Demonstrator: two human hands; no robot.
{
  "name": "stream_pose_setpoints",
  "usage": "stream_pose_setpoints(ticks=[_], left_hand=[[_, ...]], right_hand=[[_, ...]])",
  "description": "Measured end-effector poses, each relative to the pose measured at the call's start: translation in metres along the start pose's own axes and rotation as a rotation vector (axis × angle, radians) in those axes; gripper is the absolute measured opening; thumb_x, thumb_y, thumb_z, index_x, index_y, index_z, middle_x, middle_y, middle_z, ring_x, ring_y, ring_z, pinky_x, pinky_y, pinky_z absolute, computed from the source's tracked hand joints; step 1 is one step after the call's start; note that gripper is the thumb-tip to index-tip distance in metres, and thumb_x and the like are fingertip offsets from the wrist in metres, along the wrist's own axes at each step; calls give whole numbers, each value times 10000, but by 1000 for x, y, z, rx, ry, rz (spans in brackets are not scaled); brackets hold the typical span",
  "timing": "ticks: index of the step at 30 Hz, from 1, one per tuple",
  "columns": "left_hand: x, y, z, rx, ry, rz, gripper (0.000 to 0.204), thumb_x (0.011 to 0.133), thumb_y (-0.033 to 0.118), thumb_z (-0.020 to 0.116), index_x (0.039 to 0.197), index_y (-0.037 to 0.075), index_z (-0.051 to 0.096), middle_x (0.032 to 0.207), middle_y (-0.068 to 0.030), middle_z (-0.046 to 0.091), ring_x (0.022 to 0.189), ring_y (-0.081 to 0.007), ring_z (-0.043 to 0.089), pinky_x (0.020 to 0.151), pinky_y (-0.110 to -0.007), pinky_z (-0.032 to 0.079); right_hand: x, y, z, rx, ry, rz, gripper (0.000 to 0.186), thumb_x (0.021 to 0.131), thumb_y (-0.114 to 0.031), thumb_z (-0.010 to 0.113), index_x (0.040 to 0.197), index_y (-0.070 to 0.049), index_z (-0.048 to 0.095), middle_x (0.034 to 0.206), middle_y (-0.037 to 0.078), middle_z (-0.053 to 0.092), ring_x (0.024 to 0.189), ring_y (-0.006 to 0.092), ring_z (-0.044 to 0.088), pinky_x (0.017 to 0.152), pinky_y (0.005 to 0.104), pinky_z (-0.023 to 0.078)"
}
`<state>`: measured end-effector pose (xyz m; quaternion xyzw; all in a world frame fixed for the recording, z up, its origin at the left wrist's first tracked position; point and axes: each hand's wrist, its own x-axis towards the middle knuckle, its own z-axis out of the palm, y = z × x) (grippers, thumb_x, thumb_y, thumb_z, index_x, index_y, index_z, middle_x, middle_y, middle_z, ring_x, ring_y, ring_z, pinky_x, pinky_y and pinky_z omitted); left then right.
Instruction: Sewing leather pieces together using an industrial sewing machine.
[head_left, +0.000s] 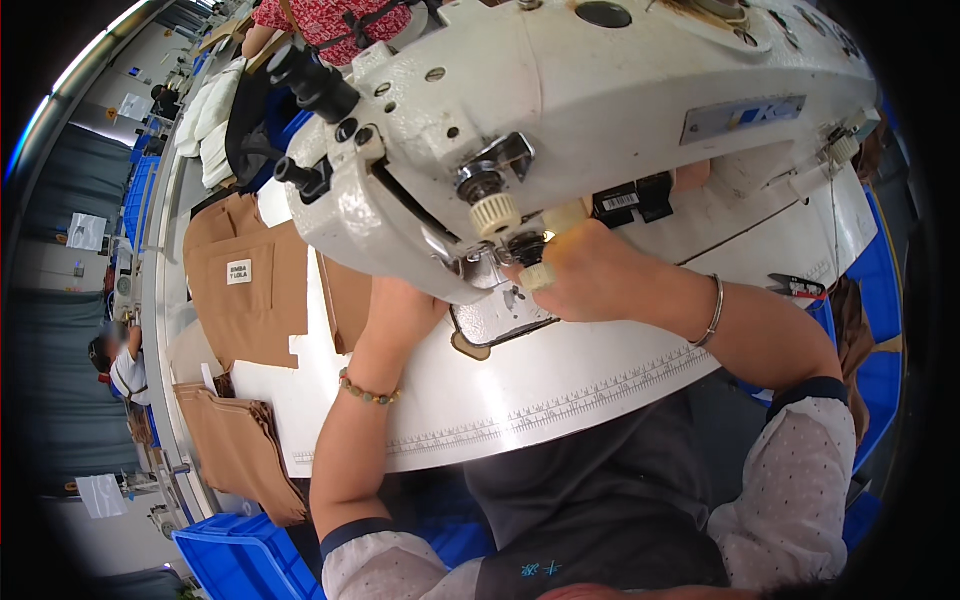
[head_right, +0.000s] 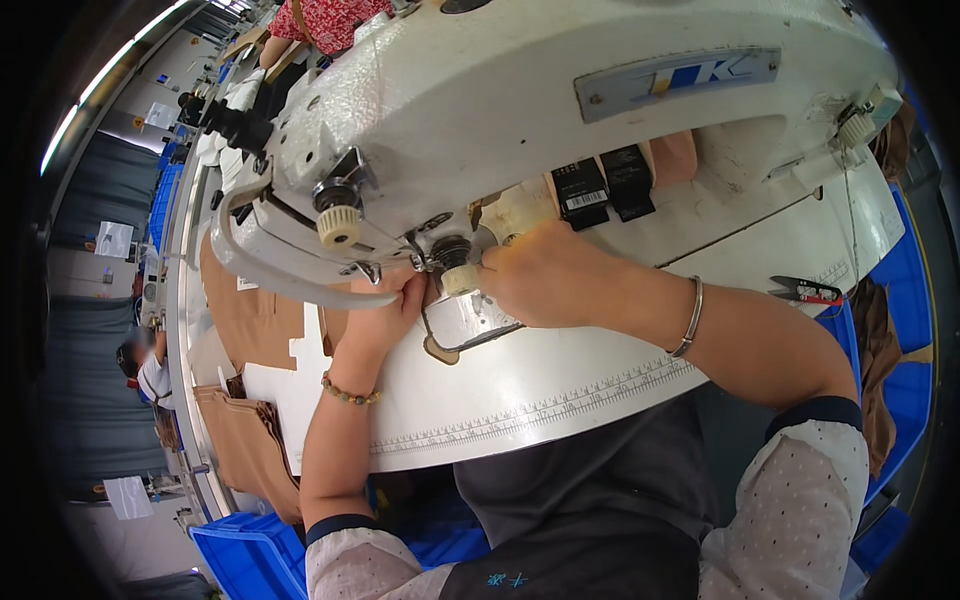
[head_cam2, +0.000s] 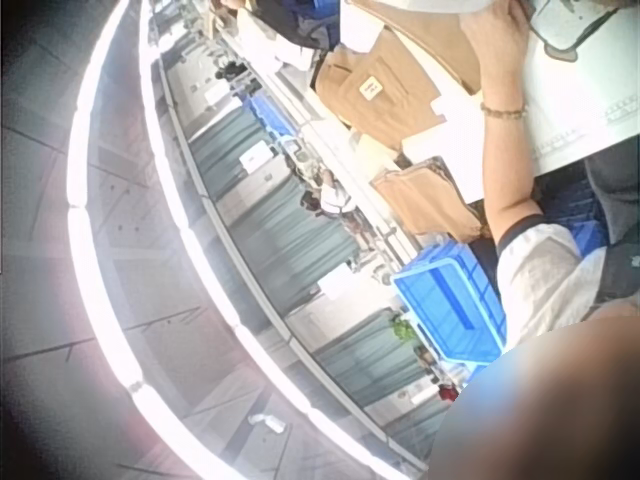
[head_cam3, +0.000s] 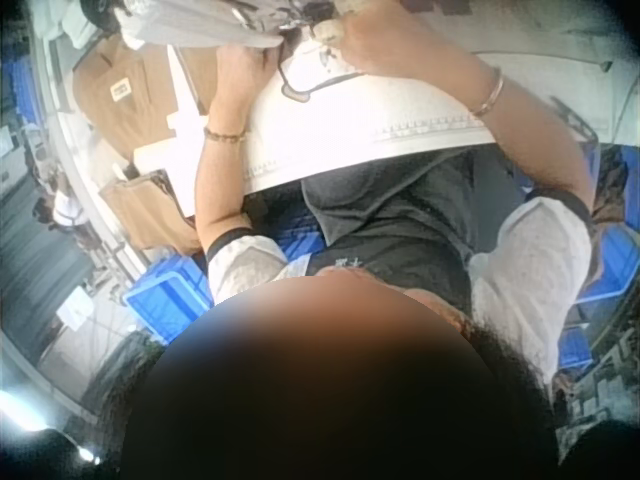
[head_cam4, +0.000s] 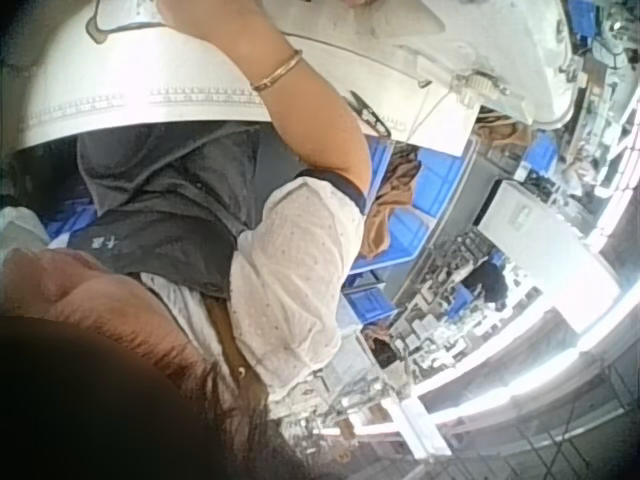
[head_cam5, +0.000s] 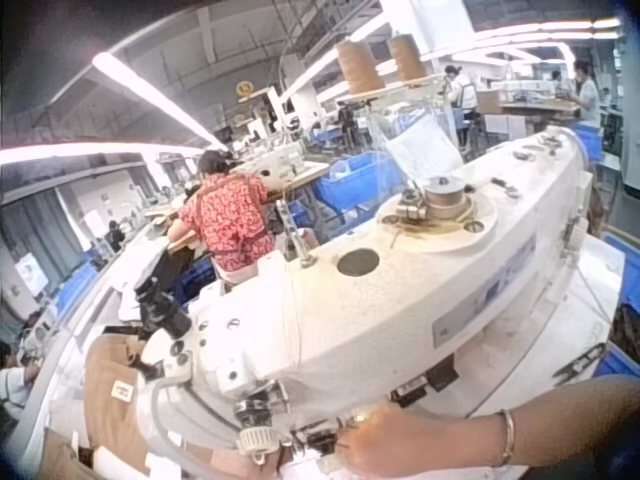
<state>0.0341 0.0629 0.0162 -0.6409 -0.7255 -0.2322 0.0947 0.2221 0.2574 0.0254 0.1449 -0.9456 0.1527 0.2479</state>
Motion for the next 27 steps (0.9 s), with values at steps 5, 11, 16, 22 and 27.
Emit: stream_pose_setpoints(ticks=[5, 11, 16, 22, 27], left_hand=[[-4, -5, -7, -118, 27, -198, 164, 786, 20, 707, 950, 18, 717, 892, -181, 684, 833, -381, 639, 740, -433, 512], [-1, 4, -42, 19, -92, -333, 238, 835, 101, 726, 1059, 23, 705, 1033, -167, 691, 989, -404, 631, 807, -444, 526], [-21, 77, -50, 550, -262, -472, 461, 887, 486, 688, 1104, 80, 710, 841, -112, 666, 810, -291, 692, 634, -386, 558], [-11, 80, -62, 721, -395, -449, 485, 852, 535, 705, 1050, 93, 721, 782, -60, 653, 667, -242, 662, 545, -368, 514], [-8, 44, -70, 441, 30, -247, 303, 836, 284, 780, 1019, 60, 687, 927, -66, 670, 943, -311, 628, 751, -419, 522]], right_hand=[[-2, -1, 0, -93, -23, -39, 55, 748, -117, 682, 769, -76, 653, 705, 61, 611, 614, 243, 655, 553, 392, 532], [-6, -13, 6, -14, 3, -103, 63, 761, -119, 665, 792, -83, 624, 813, 46, 598, 706, 221, 647, 602, 368, 530], [-2, -34, 12, 300, 70, -357, 309, 770, -189, 731, 1016, -39, 620, 1003, 60, 610, 914, 234, 620, 811, 374, 521], [-5, -37, 7, 238, -117, -416, 489, 759, -333, 799, 1077, -17, 605, 946, 59, 606, 943, 229, 604, 863, 351, 488], [-4, -36, 5, 211, -147, -417, 487, 750, -384, 789, 1033, -33, 606, 912, 40, 593, 919, 209, 594, 820, 344, 488]])
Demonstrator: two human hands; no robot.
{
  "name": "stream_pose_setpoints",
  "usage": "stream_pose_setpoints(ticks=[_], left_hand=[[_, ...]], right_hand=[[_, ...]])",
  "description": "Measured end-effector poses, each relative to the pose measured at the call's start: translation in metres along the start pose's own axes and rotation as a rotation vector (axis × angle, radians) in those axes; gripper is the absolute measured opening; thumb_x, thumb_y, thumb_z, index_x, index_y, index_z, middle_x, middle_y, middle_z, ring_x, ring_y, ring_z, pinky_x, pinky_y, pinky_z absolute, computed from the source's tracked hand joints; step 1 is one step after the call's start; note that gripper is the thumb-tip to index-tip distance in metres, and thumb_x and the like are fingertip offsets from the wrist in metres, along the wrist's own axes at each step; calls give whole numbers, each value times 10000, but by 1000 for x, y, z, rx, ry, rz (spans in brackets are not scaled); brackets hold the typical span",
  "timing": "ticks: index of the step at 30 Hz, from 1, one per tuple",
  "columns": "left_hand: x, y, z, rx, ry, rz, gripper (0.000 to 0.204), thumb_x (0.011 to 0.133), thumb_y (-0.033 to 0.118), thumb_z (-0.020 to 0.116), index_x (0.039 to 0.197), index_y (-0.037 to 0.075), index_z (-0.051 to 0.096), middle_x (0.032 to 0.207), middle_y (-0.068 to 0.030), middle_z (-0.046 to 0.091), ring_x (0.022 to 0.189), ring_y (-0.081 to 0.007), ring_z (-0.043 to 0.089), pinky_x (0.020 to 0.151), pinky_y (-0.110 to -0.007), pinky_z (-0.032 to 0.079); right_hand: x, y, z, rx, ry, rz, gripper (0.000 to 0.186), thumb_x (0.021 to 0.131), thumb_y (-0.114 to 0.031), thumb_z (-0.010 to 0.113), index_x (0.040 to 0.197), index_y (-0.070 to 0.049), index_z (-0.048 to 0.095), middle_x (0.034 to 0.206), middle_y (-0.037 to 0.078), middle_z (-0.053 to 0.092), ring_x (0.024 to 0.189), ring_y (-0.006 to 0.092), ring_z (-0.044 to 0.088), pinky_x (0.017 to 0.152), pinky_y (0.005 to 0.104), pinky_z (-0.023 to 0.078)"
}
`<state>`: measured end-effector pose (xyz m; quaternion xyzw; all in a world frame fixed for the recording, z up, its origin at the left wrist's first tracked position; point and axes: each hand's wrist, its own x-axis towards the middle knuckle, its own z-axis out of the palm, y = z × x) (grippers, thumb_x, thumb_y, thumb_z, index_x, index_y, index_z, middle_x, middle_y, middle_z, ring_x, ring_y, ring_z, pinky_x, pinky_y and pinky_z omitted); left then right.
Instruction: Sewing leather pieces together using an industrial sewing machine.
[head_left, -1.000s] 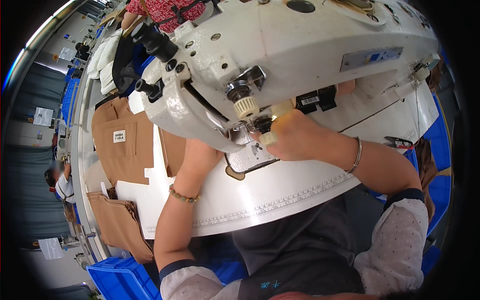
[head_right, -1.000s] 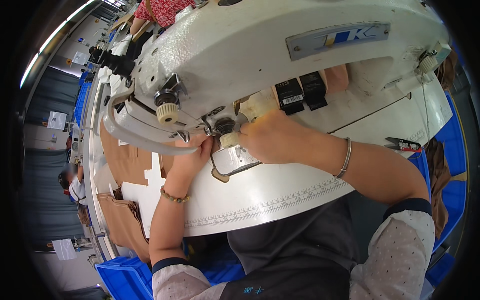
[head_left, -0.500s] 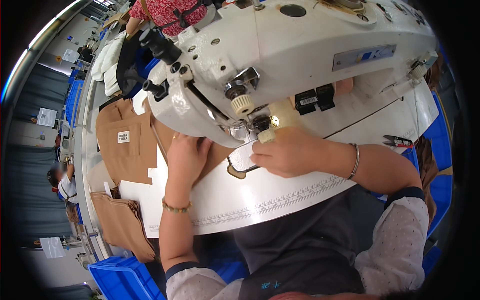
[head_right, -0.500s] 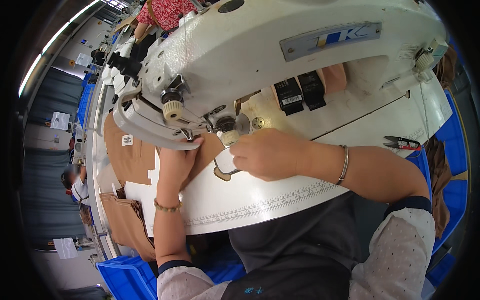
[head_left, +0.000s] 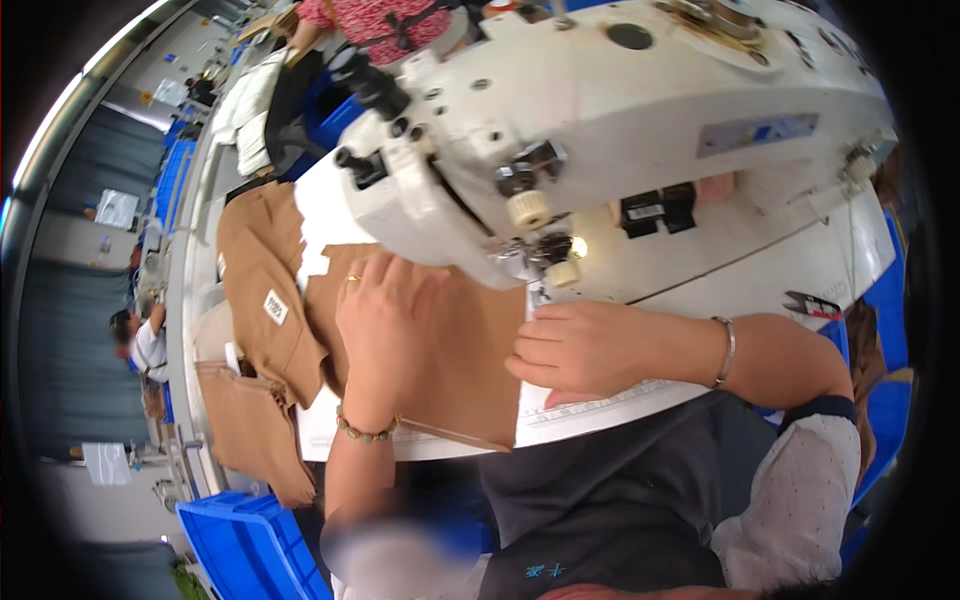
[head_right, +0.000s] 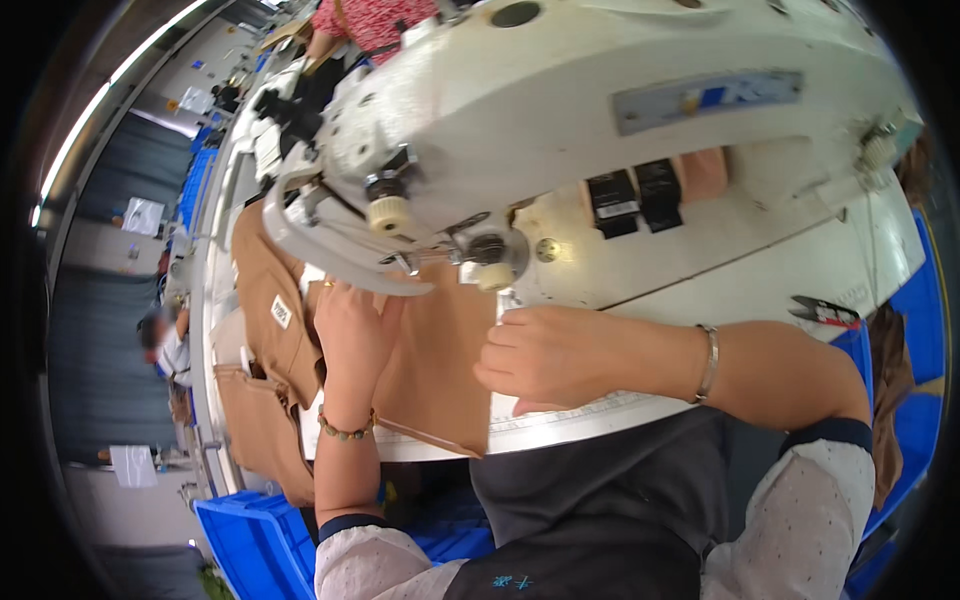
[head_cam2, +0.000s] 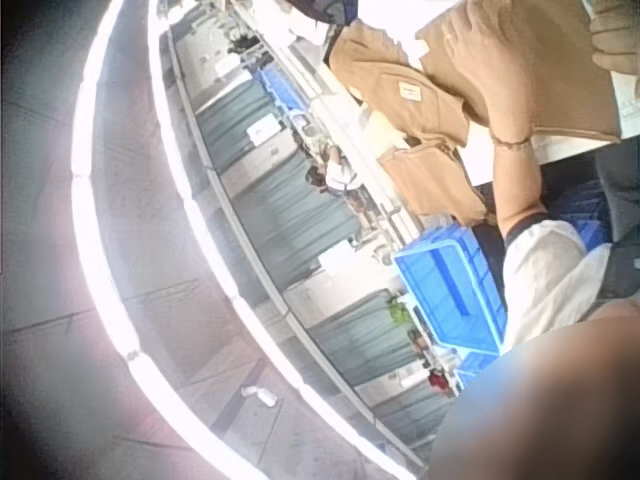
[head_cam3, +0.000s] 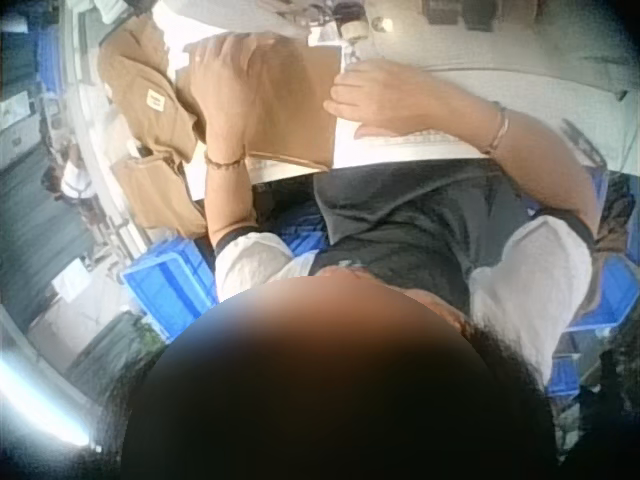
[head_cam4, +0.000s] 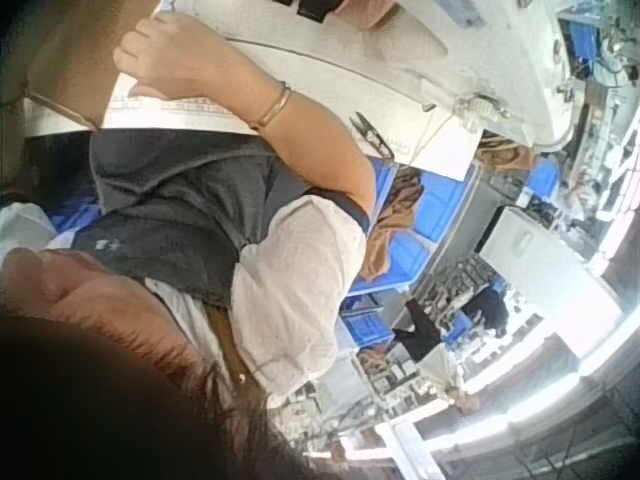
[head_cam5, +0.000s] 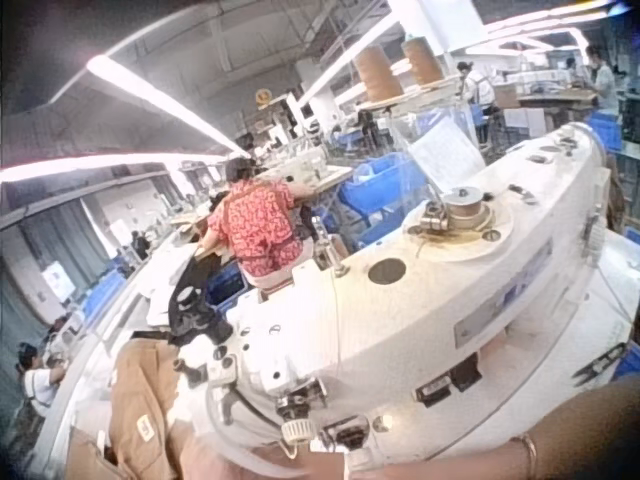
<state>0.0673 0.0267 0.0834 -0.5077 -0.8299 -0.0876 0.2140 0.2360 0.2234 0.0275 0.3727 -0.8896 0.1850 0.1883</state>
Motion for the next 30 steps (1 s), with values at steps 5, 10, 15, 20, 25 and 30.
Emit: stream_pose_setpoints(ticks=[5, 10, 15, 20, 25, 30], left_hand=[[-35, -80, -4, 372, 77, -395, 348, 845, 302, 778, 1052, 42, 675, 1033, -118, 695, 996, -349, 632, 810, -444, 533], [-78, -191, 3, 264, -400, -970, 342, 868, 319, 753, 1021, 25, 668, 889, -129, 704, 802, -302, 665, 727, -392, 542], [-99, -282, -18, -838, 560, -1280, 248, 941, 269, 611, 950, 26, 663, 753, -5, 574, 667, -130, 567, 576, -283, 452], [-73, -325, -67, -683, 1011, -1147, 276, 964, 311, 582, 970, 49, 667, 880, -45, 607, 729, -147, 583, 599, -248, 435], [-15, -297, -54, -746, 642, -1230, 440, 972, 377, 660, 1246, 36, 614, 1142, -82, 656, 952, -155, 615, 842, -241, 450], [28, -145, 1, -916, -32, -449, 158, 934, 78, 698, 1084, 29, 702, 987, -26, 687, 899, -76, 611, 762, -219, 502]], right_hand=[[4, -1, -5, -15, 8, 1, 439, 749, -395, 779, 968, -48, 622, 876, 23, 563, 898, 193, 576, 811, 335, 487], [4, -1, -5, -2, -61, 33, 416, 761, -416, 757, 948, -62, 643, 878, 13, 546, 908, 183, 556, 845, 334, 485], [4, -1, -5, -20, -38, 29, 430, 759, -424, 760, 960, -61, 645, 890, 13, 547, 922, 185, 554, 851, 336, 485], [5, -1, -7, -12, -49, 35, 438, 761, -423, 759, 968, -54, 642, 912, 21, 555, 928, 193, 555, 852, 333, 485], [3, 0, -5, 18, -27, 15, 445, 792, -434, 734, 962, -33, 642, 932, 36, 573, 943, 200, 562, 866, 331, 488], [0, -1, -3, -42, -67, 13, 489, 814, -451, 713, 1017, -10, 647, 1026, 72, 610, 1005, 222, 586, 904, 350, 498]])
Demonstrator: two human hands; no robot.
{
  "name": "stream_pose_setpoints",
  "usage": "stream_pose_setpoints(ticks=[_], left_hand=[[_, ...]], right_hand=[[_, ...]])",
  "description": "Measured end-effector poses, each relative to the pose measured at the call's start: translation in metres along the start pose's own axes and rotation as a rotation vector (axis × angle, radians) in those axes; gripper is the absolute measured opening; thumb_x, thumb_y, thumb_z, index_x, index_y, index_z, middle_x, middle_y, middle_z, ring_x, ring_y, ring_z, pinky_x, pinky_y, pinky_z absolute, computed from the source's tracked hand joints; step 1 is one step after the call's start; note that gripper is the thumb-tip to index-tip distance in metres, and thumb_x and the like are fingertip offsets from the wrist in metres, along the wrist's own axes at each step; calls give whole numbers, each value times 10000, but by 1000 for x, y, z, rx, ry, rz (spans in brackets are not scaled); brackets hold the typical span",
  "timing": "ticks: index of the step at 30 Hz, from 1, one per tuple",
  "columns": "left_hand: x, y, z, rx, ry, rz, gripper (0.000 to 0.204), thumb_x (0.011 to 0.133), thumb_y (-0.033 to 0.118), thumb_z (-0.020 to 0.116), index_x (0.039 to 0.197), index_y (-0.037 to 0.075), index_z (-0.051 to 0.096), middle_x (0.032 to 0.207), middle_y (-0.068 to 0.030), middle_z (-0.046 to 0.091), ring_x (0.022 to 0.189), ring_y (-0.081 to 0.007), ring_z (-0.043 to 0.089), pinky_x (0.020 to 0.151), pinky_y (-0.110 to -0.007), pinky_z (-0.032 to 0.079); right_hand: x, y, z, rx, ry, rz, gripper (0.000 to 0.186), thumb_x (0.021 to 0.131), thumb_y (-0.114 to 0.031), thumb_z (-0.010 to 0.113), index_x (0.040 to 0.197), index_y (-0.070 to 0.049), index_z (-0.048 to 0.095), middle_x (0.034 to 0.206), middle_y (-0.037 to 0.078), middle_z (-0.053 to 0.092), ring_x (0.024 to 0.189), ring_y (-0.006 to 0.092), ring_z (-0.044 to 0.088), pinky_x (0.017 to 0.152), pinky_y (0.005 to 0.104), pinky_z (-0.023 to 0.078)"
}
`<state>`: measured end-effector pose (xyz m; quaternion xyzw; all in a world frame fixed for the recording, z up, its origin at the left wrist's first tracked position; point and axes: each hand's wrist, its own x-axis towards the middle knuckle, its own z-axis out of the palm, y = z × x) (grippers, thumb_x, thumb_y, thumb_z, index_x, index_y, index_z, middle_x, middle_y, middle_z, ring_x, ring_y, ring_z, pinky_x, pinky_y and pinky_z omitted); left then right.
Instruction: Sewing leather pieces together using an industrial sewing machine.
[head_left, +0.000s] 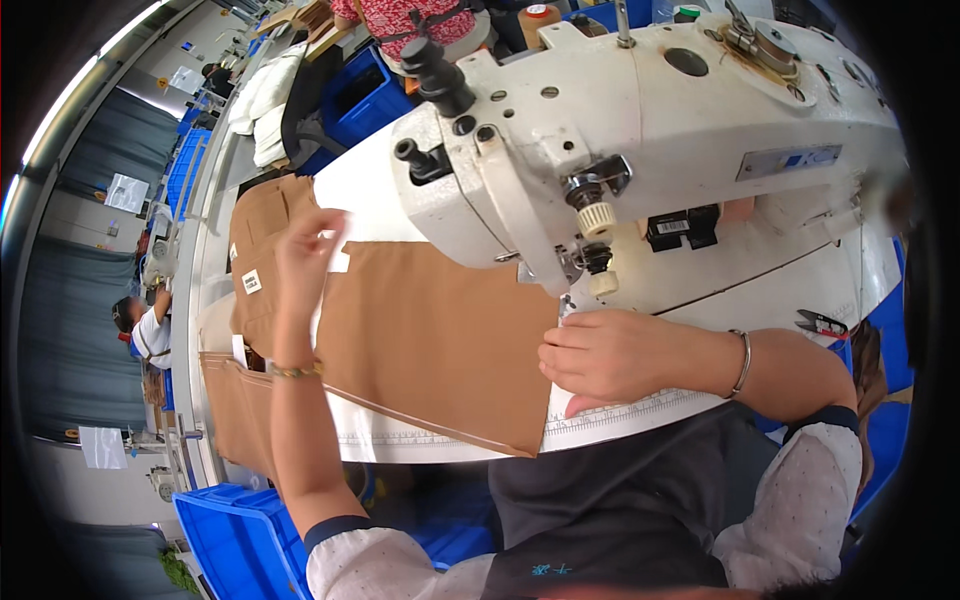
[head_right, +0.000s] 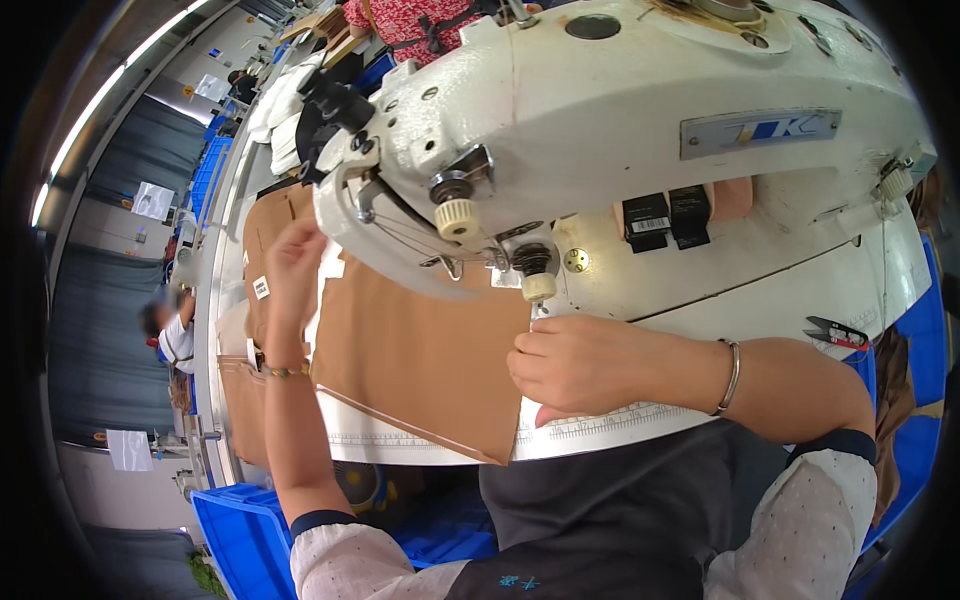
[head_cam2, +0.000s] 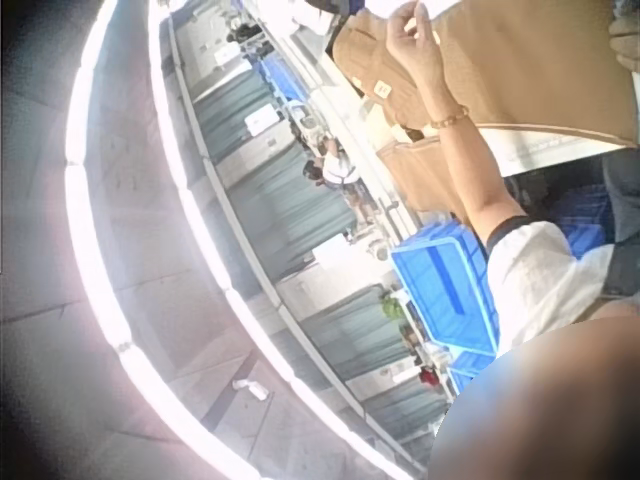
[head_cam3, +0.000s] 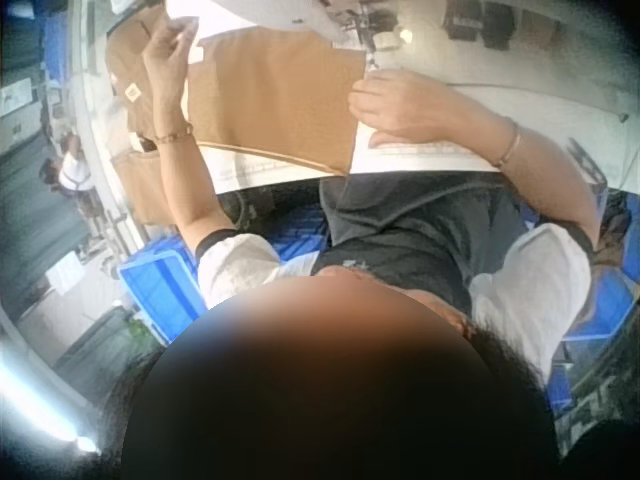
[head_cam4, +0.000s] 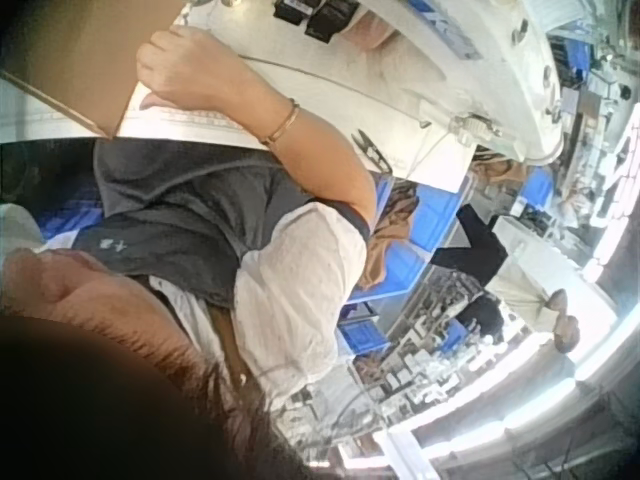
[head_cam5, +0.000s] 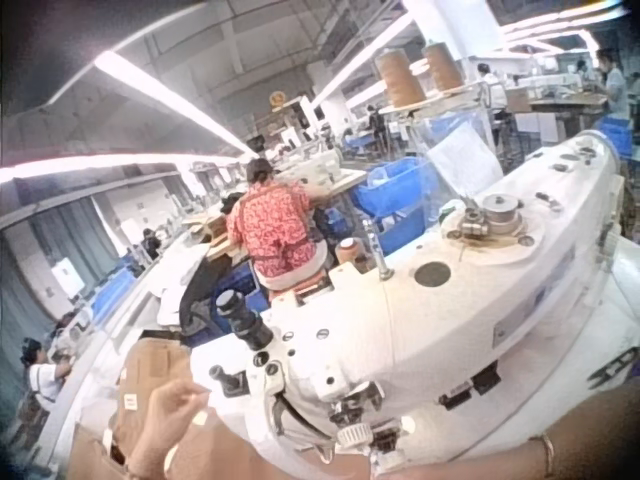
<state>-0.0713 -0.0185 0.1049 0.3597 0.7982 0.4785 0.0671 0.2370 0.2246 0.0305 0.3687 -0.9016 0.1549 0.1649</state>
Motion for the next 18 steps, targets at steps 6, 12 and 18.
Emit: stream_pose_setpoints(ticks=[6, 12, 18], left_hand=[[-59, 54, 141, 105, -412, 247, 215, 842, 130, 806, 968, -5, 696, 885, -66, 734, 800, -156, 687, 715, -296, 542], [-72, 52, 150, 347, -376, 203, 214, 837, 107, 811, 864, -4, 630, 752, -44, 664, 679, -146, 616, 632, -272, 496], [-73, 49, 151, -68, -372, -84, 172, 899, 102, 770, 860, 2, 636, 722, 34, 599, 680, -57, 484, 615, -246, 429]], right_hand=[[-3, -1, 0, 29, -63, 14, 515, 816, -447, 703, 1064, 1, 650, 1082, 103, 645, 1055, 249, 608, 939, 370, 509], [-3, 3, 8, -86, 160, -53, 243, 775, -285, 688, 760, -60, 599, 780, 25, 563, 792, 188, 571, 703, 316, 489], [-1, 12, 15, -240, 345, -92, 112, 700, -157, 626, 694, -69, 557, 719, 25, 530, 708, 174, 554, 616, 295, 470]])
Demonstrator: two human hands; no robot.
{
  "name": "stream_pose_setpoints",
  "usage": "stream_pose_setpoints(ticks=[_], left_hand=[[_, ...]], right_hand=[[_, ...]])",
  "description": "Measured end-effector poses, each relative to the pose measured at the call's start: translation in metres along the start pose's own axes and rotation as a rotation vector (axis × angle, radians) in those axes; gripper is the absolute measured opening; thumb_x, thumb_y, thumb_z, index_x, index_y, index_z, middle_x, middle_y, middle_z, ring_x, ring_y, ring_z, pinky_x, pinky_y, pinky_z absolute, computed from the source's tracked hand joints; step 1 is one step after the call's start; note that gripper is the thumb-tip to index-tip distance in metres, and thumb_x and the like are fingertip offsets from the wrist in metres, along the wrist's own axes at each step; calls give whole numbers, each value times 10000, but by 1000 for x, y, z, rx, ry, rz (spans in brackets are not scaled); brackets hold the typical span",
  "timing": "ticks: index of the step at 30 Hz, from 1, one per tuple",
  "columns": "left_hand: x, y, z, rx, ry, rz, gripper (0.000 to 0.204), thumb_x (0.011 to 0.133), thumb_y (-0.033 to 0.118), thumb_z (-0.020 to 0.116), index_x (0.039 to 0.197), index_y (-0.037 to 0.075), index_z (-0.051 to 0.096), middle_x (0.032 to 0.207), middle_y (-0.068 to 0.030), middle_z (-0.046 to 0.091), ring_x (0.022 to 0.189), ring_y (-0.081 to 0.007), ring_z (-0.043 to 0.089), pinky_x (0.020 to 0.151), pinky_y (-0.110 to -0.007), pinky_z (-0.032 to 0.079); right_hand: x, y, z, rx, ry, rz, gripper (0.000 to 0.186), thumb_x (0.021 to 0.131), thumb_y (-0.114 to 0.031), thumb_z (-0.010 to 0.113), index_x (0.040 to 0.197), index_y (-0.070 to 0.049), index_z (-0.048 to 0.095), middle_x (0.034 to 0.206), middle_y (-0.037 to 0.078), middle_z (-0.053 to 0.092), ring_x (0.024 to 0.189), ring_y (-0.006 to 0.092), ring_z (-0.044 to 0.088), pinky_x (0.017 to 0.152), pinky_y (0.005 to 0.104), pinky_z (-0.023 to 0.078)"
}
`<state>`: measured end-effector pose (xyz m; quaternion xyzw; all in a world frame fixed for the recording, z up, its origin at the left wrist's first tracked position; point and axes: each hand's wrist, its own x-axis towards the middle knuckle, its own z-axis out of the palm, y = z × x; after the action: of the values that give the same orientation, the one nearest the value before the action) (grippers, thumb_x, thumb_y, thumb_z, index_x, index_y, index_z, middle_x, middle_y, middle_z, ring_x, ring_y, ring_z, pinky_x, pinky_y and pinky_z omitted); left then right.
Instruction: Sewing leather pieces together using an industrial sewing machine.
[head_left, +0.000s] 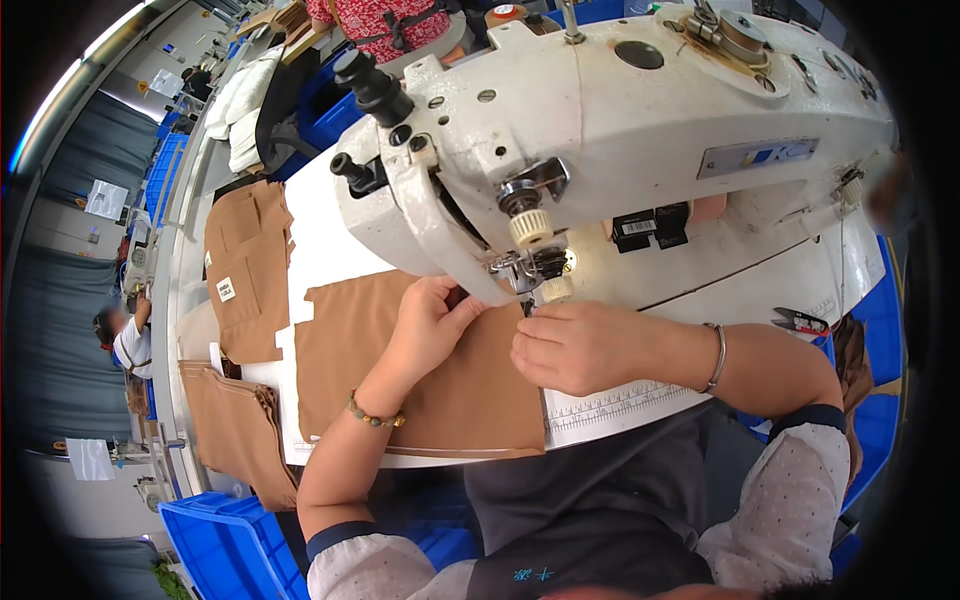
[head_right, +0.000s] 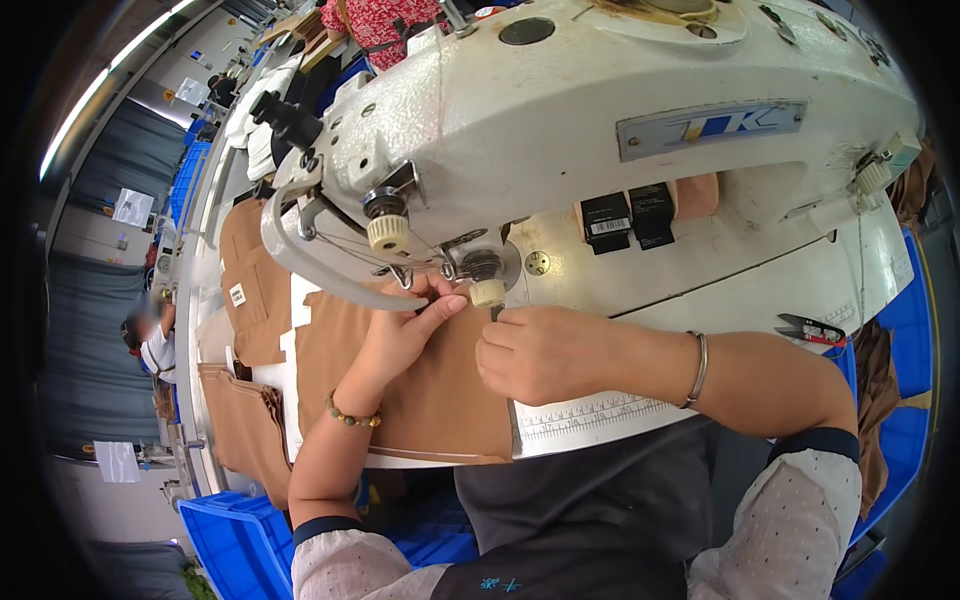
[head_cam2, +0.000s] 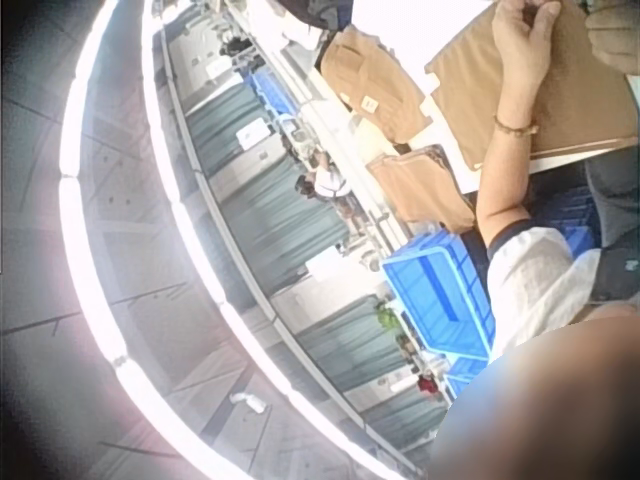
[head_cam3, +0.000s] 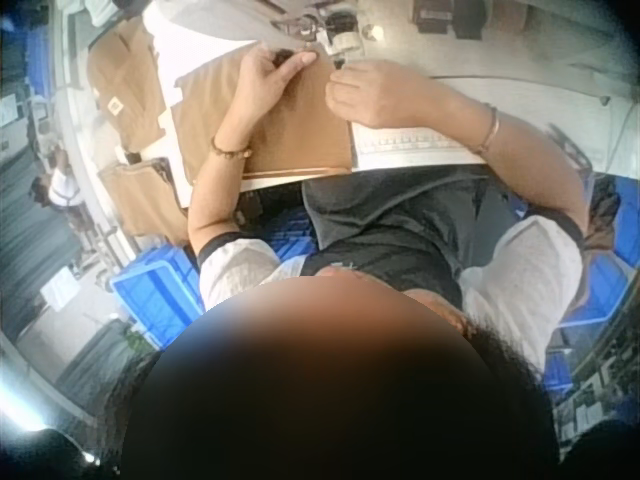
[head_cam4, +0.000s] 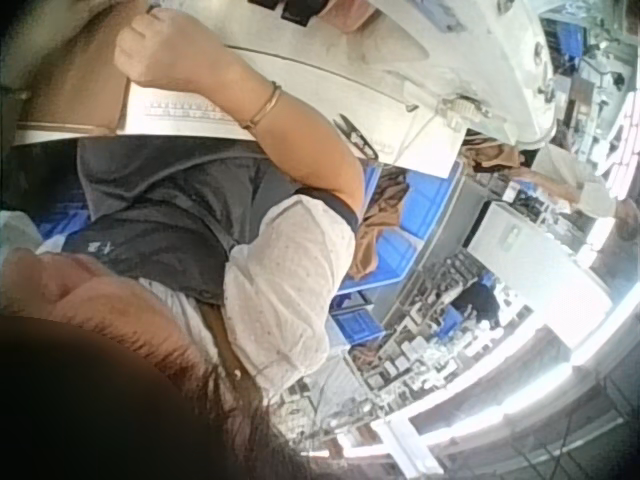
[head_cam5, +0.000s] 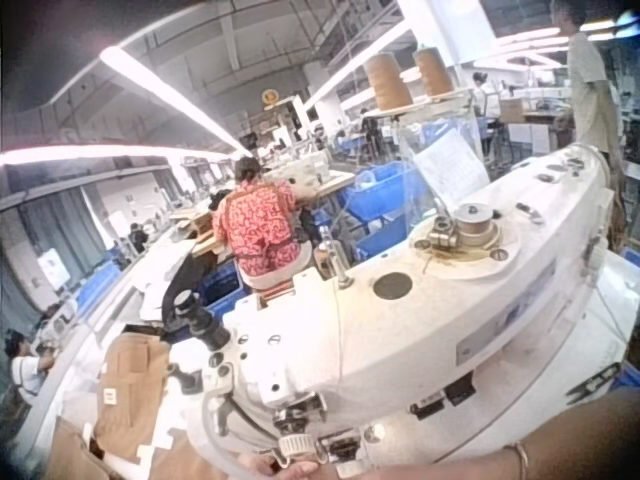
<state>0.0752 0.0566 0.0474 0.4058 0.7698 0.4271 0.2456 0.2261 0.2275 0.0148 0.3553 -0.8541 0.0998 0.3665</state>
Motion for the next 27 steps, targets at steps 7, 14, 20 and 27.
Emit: stream_pose_setpoints(ticks=[7, 14, 20, 27], left_hand=[[8, 3, 7, 362, 64, -19, 201, 862, 133, 801, 821, -6, 662, 669, -2, 596, 618, -82, 486, 572, -259, 430], [12, 3, 12, 360, 194, 50, 249, 826, 165, 830, 778, -8, 657, 617, -39, 583, 550, -108, 485, 525, -283, 429], [16, 12, 10, 342, 198, 74, 253, 828, 184, 819, 826, -29, 684, 663, -68, 650, 565, -130, 553, 549, -311, 467], [22, 23, 7, 394, 106, -57, 210, 805, 115, 751, 1005, 56, 725, 866, -105, 713, 760, -265, 670, 695, -382, 534]], right_hand=[[-2, -6, -1, -7, -46, -5, 113, 671, -158, 632, 682, -67, 565, 672, 20, 510, 638, 155, 548, 528, 268, 438], [-3, -4, -1, -47, -33, -21, 125, 674, -160, 632, 713, -50, 588, 691, 26, 528, 661, 157, 571, 530, 268, 451], [-5, 1, -8, -15, -94, -26, 145, 706, -157, 627, 778, -31, 623, 763, 46, 582, 723, 172, 604, 596, 272, 493], [-6, 4, -11, -6, -117, -7, 163, 728, -159, 623, 817, -24, 641, 788, 49, 601, 760, 179, 619, 626, 282, 517]])
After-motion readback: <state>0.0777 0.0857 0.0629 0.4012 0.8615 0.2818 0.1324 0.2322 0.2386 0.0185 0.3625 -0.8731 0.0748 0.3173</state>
